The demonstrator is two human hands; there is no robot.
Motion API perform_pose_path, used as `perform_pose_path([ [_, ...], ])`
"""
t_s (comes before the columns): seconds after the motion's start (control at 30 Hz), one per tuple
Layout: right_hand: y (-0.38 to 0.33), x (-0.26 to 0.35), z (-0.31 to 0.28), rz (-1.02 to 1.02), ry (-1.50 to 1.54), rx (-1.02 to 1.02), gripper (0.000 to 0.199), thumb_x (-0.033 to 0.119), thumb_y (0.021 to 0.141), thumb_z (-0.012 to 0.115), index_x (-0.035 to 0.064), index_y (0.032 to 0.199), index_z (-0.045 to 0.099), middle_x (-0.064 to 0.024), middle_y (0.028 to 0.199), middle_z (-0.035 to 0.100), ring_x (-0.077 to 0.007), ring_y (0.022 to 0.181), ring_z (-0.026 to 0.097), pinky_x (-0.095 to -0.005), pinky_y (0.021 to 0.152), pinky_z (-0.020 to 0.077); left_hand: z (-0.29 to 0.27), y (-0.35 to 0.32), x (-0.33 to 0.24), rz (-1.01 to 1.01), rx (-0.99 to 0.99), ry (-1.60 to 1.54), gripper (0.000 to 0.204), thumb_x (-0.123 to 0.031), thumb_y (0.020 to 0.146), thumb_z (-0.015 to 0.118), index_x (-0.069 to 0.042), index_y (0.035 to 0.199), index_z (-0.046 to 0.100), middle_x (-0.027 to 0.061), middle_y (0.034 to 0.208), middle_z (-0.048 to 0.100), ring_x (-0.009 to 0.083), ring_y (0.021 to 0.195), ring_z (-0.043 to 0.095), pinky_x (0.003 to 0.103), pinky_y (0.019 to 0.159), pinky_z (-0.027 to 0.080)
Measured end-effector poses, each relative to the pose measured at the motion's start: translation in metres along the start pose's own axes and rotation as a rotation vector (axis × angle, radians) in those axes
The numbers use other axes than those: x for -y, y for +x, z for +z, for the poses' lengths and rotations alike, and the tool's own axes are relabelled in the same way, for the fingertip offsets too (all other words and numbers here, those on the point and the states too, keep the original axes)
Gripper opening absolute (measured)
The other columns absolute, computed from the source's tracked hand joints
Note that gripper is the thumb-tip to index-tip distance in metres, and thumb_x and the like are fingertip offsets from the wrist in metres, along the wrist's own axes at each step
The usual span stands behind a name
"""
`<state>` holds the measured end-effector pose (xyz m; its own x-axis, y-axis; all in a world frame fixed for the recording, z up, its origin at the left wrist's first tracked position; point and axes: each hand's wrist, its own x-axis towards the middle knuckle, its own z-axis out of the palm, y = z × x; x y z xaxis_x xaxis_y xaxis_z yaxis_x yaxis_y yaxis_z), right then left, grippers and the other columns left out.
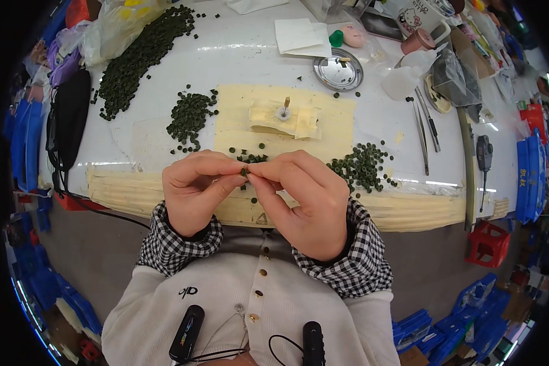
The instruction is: Sorting and inspecting small green components on a factory workstation.
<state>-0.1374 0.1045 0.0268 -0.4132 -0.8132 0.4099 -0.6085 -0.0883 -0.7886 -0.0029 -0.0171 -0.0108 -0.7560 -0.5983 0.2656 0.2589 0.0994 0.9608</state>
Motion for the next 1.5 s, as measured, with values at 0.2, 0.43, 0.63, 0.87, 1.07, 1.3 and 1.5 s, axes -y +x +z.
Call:
perform_pose_path([
  [0.2,-0.0005,-0.0005,-0.0022,-0.029,-0.021,0.009,0.018,-0.006,0.076,0.071,-0.0019,0.093,0.069,-0.0112,0.080,0.065,-0.0197,0.066,0.064,-0.0269,0.058,0.0507,0.0006,0.0008,-0.0004,0.043,0.004,0.076,0.021,0.010,0.077,0.070,0.001,0.096,0.071,0.0127,0.088,0.070,0.0167,0.080,0.067,0.025,0.072,0.053],
  [0.43,-0.0011,-0.0010,-0.0032,-0.010,-0.023,0.022,0.017,-0.005,0.075,0.071,-0.0017,0.092,0.069,-0.0110,0.079,0.065,-0.0199,0.066,0.064,-0.0271,0.057,0.0505,0.0016,0.0013,-0.0046,0.167,0.018,0.285,0.023,0.014,0.076,0.068,0.002,0.096,0.070,0.0128,0.087,0.070,0.0178,0.079,0.066,0.026,0.070,0.051],
  [0.63,-0.0007,-0.0020,-0.0019,-0.031,-0.055,0.008,0.016,-0.006,0.075,0.071,-0.0021,0.090,0.068,-0.0109,0.078,0.065,-0.0203,0.064,0.064,-0.0271,0.056,0.0505,0.0036,0.0021,-0.0065,0.228,0.010,0.383,0.020,0.008,0.077,0.070,0.000,0.096,0.071,0.0127,0.088,0.070,0.0212,0.079,0.069,0.027,0.069,0.054],
  [0.87,-0.0004,-0.0014,-0.0013,-0.012,-0.051,0.012,0.015,-0.006,0.075,0.070,-0.0024,0.089,0.068,-0.0106,0.077,0.064,-0.0201,0.064,0.064,-0.0270,0.056,0.0505,0.0041,0.0018,-0.0071,0.225,0.004,0.400,0.019,0.008,0.077,0.070,0.001,0.095,0.071,0.0128,0.088,0.070,0.0213,0.079,0.069,0.027,0.069,0.055],
  [1.07,-0.0001,-0.0024,0.0006,-0.033,-0.058,0.005,0.015,-0.007,0.074,0.069,-0.0026,0.089,0.067,-0.0105,0.077,0.064,-0.0196,0.064,0.064,-0.0269,0.056,0.0506,0.0034,0.0016,-0.0053,0.201,0.001,0.379,0.019,0.008,0.078,0.069,0.001,0.095,0.071,0.0125,0.087,0.070,0.0209,0.078,0.069,0.027,0.068,0.055],
  [1.3,-0.0004,-0.0021,0.0008,-0.027,-0.046,0.001,0.016,-0.007,0.075,0.070,-0.0028,0.090,0.068,-0.0110,0.078,0.064,-0.0195,0.064,0.064,-0.0268,0.056,0.0509,0.0029,0.0011,-0.0051,0.193,-0.008,0.353,0.019,0.009,0.078,0.069,0.001,0.095,0.071,0.0127,0.087,0.071,0.0200,0.078,0.069,0.026,0.069,0.054],
  [1.5,-0.0003,-0.0019,-0.0033,0.061,0.084,0.054,0.014,-0.006,0.079,0.069,-0.0037,0.092,0.069,-0.0101,0.081,0.066,-0.0149,0.067,0.064,-0.0243,0.060,0.0505,0.0005,0.0009,-0.0029,0.065,0.000,0.138,0.019,0.010,0.078,0.069,0.001,0.095,0.071,0.0123,0.087,0.071,0.0173,0.078,0.068,0.025,0.070,0.053],
])
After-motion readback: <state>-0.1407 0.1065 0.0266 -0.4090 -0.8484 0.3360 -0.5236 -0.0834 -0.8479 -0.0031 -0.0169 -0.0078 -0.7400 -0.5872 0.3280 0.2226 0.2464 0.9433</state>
